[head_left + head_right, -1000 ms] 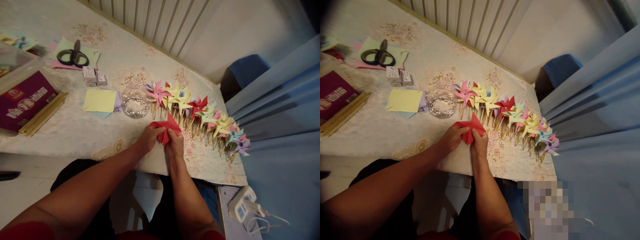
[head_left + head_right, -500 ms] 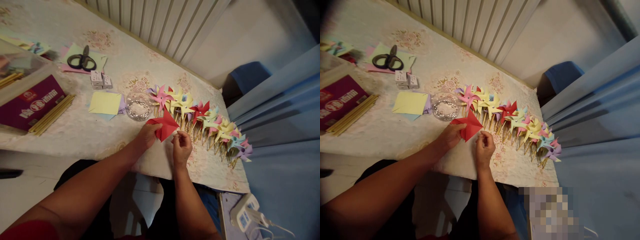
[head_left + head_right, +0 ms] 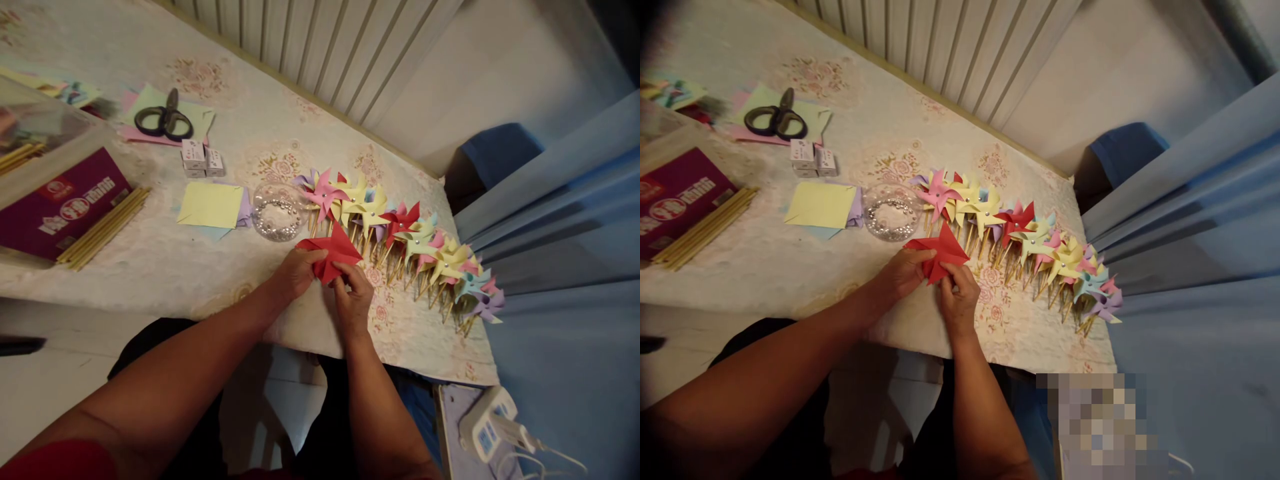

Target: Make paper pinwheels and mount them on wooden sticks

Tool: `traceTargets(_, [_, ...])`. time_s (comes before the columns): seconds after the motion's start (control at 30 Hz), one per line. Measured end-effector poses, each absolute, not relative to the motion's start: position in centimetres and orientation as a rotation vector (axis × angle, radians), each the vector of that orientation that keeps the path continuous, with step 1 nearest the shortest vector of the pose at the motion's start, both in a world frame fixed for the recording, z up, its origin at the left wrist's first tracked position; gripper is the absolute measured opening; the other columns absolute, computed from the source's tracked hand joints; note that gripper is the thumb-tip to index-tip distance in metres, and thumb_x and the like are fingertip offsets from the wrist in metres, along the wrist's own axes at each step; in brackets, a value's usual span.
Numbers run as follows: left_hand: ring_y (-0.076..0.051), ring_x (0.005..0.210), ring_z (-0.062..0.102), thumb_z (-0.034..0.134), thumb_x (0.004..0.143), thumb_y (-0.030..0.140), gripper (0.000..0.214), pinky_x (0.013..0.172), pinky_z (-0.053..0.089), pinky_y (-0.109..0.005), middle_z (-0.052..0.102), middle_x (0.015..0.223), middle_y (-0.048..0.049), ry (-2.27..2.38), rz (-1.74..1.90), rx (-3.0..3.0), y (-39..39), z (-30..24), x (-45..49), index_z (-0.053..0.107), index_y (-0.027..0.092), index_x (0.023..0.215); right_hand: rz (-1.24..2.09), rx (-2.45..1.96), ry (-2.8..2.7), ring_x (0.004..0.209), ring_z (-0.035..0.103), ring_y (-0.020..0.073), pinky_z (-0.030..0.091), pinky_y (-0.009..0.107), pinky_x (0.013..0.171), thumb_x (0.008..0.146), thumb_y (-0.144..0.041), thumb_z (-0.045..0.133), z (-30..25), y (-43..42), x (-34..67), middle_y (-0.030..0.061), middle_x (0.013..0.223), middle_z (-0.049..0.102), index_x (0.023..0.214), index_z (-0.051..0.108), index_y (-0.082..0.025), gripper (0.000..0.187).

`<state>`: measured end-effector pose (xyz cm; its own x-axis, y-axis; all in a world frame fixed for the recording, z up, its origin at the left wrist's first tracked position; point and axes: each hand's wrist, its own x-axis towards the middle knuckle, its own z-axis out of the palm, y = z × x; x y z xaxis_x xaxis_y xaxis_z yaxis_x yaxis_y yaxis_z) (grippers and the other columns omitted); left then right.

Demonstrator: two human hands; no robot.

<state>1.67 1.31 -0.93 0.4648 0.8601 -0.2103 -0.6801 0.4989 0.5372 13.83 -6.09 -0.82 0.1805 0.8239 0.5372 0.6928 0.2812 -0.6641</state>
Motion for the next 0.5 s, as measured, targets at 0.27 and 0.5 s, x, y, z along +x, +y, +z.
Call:
traceTargets(0.27, [-0.011,0.063,0.06,0.073,0.065,0.015,0.005,0.064,0.05,-0.024,0.07,0.069,-0.0007,0.49,0.955,0.466,1.2,-1.1,1.9,0.071,0.014,0.07,0.317,-1.509,-1.389,0.073,0.064,0.0176,0.051,0.032,0.069,0.088,-0.031,0.064,-0.8,-6.0,13.5,0.002,0.078,0.069,0.085,0.072,-0.022,0.013])
traceTargets(0.5, [-0.012,0.064,0.059,0.074,0.065,0.017,0.005,0.063,0.048,-0.024,0.07,0.07,-0.0006,0.495,0.966,0.513,0.9,-1.0,2.2,0.072,0.015,0.069,0.433,-1.577,-1.154,0.063,0.056,0.0144,0.045,0.028,0.063,0.084,-0.037,0.064,-0.8,-5.4,12.8,-0.0028,0.064,0.059,0.071,0.062,-0.021,0.021])
